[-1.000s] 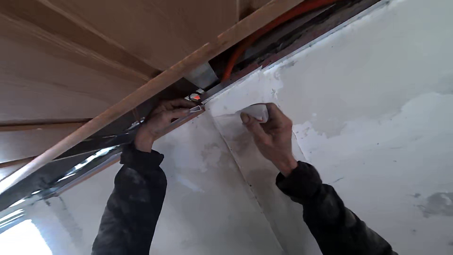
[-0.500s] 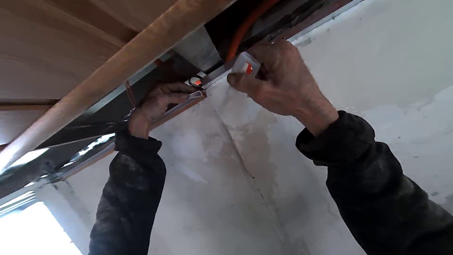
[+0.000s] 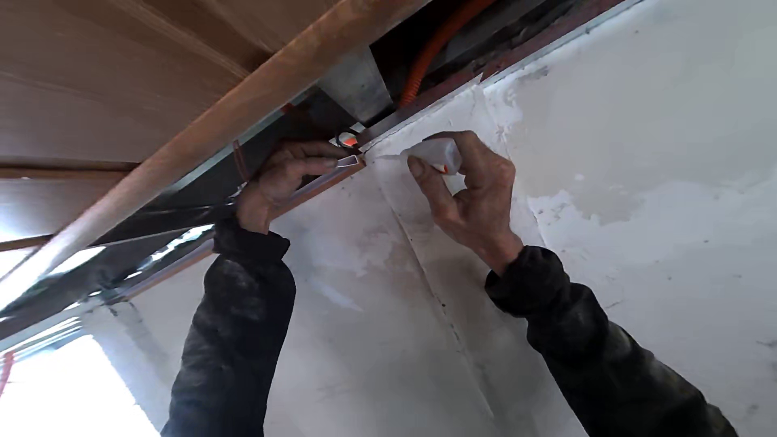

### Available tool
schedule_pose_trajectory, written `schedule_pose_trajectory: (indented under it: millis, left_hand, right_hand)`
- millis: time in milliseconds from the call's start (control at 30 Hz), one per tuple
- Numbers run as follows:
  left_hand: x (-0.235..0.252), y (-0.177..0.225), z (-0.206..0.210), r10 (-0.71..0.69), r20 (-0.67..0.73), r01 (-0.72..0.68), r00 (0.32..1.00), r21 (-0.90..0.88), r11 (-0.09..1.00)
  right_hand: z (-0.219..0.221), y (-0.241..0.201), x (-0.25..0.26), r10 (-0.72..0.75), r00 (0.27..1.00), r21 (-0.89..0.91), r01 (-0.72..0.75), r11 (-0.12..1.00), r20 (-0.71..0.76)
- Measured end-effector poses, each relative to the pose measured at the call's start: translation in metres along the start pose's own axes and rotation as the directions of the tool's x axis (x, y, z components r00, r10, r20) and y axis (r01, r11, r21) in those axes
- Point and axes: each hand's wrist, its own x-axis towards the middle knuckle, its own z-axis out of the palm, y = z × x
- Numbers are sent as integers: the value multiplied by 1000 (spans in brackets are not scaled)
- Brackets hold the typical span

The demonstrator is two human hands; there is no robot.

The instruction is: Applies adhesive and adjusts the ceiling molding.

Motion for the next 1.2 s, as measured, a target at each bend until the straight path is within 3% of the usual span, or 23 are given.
schedule_pose_trajectory:
  millis: [300,1200]
  left_hand:
    - [1,3,1,-34,-14,34,999,7,999]
    - [4,-4,-3,8,6,-8,1000,21,1000]
  right_hand:
    - [15,11,-7,-60,998,-60,59,996,-18]
    - [16,20,-11,-88,996,-7,88,996,-15]
